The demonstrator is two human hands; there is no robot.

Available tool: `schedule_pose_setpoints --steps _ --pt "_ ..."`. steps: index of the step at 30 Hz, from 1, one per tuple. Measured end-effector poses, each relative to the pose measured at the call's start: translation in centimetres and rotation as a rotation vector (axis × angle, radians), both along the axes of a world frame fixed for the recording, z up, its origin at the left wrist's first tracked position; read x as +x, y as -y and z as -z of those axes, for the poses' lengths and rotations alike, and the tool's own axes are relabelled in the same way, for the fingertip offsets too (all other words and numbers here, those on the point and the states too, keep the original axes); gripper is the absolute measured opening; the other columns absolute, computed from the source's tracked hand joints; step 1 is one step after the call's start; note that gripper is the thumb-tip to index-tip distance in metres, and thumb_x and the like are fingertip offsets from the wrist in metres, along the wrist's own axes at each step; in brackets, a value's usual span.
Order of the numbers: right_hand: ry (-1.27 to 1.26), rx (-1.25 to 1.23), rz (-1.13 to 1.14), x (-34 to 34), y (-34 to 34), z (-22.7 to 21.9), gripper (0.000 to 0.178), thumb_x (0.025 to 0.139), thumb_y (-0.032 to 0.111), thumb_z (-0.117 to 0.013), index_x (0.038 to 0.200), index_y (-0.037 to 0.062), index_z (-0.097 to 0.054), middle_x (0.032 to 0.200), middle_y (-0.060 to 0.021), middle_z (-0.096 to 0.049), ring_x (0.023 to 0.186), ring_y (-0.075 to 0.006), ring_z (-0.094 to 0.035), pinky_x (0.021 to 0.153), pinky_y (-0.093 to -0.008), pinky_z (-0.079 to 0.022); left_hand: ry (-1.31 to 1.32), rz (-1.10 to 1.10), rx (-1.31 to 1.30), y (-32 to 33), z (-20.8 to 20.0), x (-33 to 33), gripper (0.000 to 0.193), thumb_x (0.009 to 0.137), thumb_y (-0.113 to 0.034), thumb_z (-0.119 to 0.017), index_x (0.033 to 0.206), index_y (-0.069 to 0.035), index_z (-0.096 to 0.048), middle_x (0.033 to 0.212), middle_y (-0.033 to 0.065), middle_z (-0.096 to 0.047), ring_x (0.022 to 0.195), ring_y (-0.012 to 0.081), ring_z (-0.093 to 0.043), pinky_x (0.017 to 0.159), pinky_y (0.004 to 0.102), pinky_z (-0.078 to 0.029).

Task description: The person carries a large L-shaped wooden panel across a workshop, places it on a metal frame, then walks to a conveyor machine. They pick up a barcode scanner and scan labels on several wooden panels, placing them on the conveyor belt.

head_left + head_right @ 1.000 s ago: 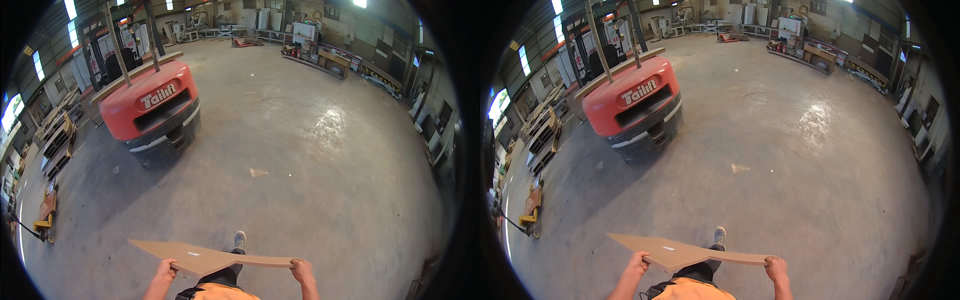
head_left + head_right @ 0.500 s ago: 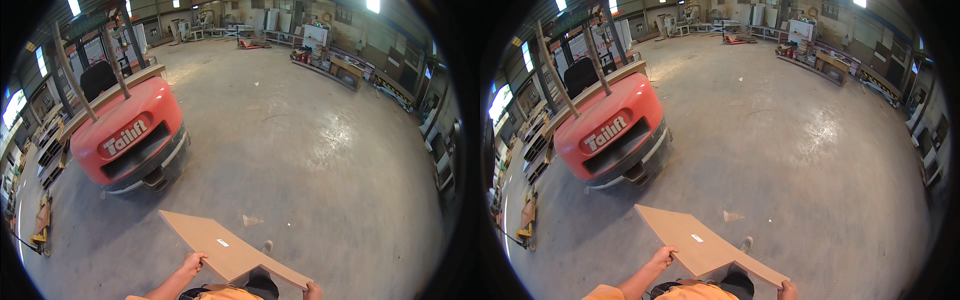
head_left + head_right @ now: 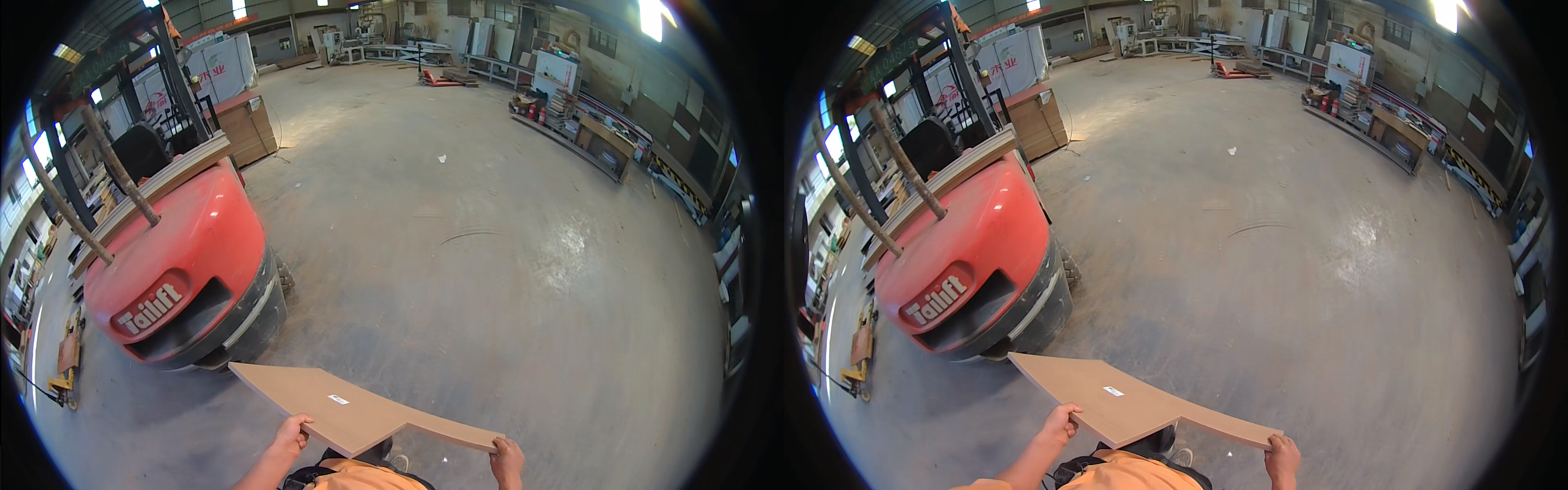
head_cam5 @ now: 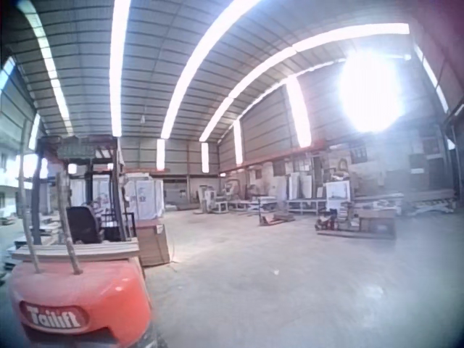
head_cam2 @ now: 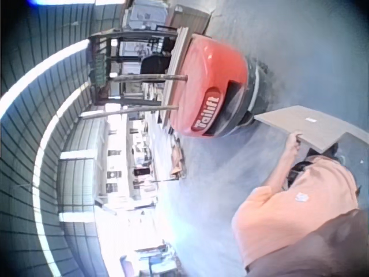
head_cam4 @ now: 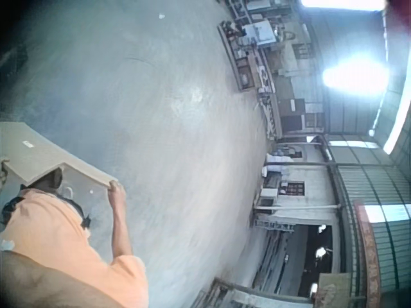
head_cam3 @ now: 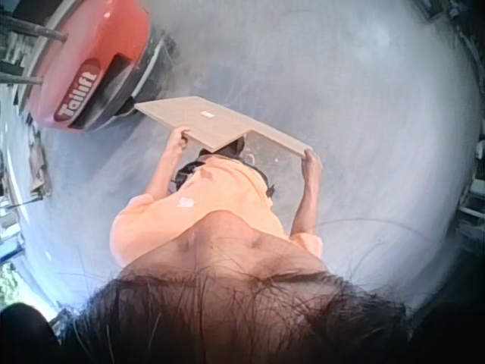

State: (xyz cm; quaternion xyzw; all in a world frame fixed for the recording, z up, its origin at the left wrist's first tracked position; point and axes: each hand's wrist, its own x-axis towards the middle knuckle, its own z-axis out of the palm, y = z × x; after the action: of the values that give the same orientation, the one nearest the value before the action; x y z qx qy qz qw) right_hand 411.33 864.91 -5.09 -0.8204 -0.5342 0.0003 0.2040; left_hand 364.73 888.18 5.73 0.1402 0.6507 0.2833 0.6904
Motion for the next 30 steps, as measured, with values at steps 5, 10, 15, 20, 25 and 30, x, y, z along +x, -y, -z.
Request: schedule_pose_setpoints --steps 5,10,15,20,25,30 --pt "0.002 -0.157 -0.086 8.3 -16.5 0.2 0.018 0.068 0.01 -0.072 0.086 0.0121 -0.072 0.093 -0.0069 -0.071 0.084 -0.0298 -0.068 0.071 -0.0429 -0.054 -0.01 -0.077 0.011 -14.0 4.7 6.9 0.014 0.074 -0.015 -0.064 0.08 -0.01 -0.052 0.061 0.0007 -0.046 0.037 0.0093 -0.031 0.031 0.0259 -0.019" --pt "-0.057 -0.31 0.036 14.4 -29.0 -1.9 0.015 0.069 0.013 -0.073 0.084 0.0135 -0.072 0.089 -0.0064 -0.071 0.081 -0.0302 -0.068 0.069 -0.044 -0.054 -0.013 -0.065 -0.111 -28.5 4.9 15.2 0.015 0.074 -0.014 -0.064 0.08 -0.01 -0.051 0.062 0.0015 -0.047 0.037 0.0098 -0.032 0.031 0.0258 -0.02" --pt "-0.256 -0.438 0.206 20.3 -38.9 -5.1 0.022 0.088 0.017 -0.061 0.107 0.0099 -0.068 0.084 -0.0245 -0.067 0.083 -0.0428 -0.066 0.071 -0.0504 -0.053 -0.001 0.052 -0.041 -42.7 1.4 23.4 0.015 0.074 -0.014 -0.065 0.078 -0.011 -0.051 0.059 -0.0004 -0.043 0.037 0.0093 -0.031 0.032 0.026 -0.022" --pt "-0.311 -0.353 0.235 27.4 -50.8 -2.7 0.022 0.088 0.018 -0.061 0.107 0.0108 -0.069 0.084 -0.026 -0.067 0.081 -0.0425 -0.066 0.069 -0.0508 -0.052 -0.1 0.066 0.004 -56.2 0.7 33.2 0.016 0.075 -0.013 -0.066 0.073 -0.01 -0.05 0.055 -0.0017 -0.039 0.037 0.0091 -0.031 0.034 0.026 -0.023" --pt "-0.305 -0.2 0.138 37.7 -65.3 0.2 0.022 0.088 0.017 -0.06 0.106 0.0099 -0.069 0.093 -0.0246 -0.068 0.088 -0.0409 -0.066 0.074 -0.0485 -0.052 -0.105 0.018 0.049 -67.3 -0.3 43.3 0.013 0.075 -0.012 -0.067 0.076 -0.006 -0.056 0.052 0.0 -0.039 0.036 0.0098 -0.031 0.034 0.027 -0.024" --pt "-0.36 -0.27 0.07 48.8 -82.0 -2.8 0.023 0.086 0.016 -0.061 0.107 0.0095 -0.069 0.101 -0.0205 -0.068 0.093 -0.0404 -0.065 0.08 -0.0469 -0.052 -0.058 -0.103 0.029 -77.6 -3.2 49.6 0.015 0.076 -0.013 -0.066 0.075 -0.009 -0.052 0.056 0.0003 -0.043 0.036 0.0089 -0.031 0.034 0.0263 -0.023"
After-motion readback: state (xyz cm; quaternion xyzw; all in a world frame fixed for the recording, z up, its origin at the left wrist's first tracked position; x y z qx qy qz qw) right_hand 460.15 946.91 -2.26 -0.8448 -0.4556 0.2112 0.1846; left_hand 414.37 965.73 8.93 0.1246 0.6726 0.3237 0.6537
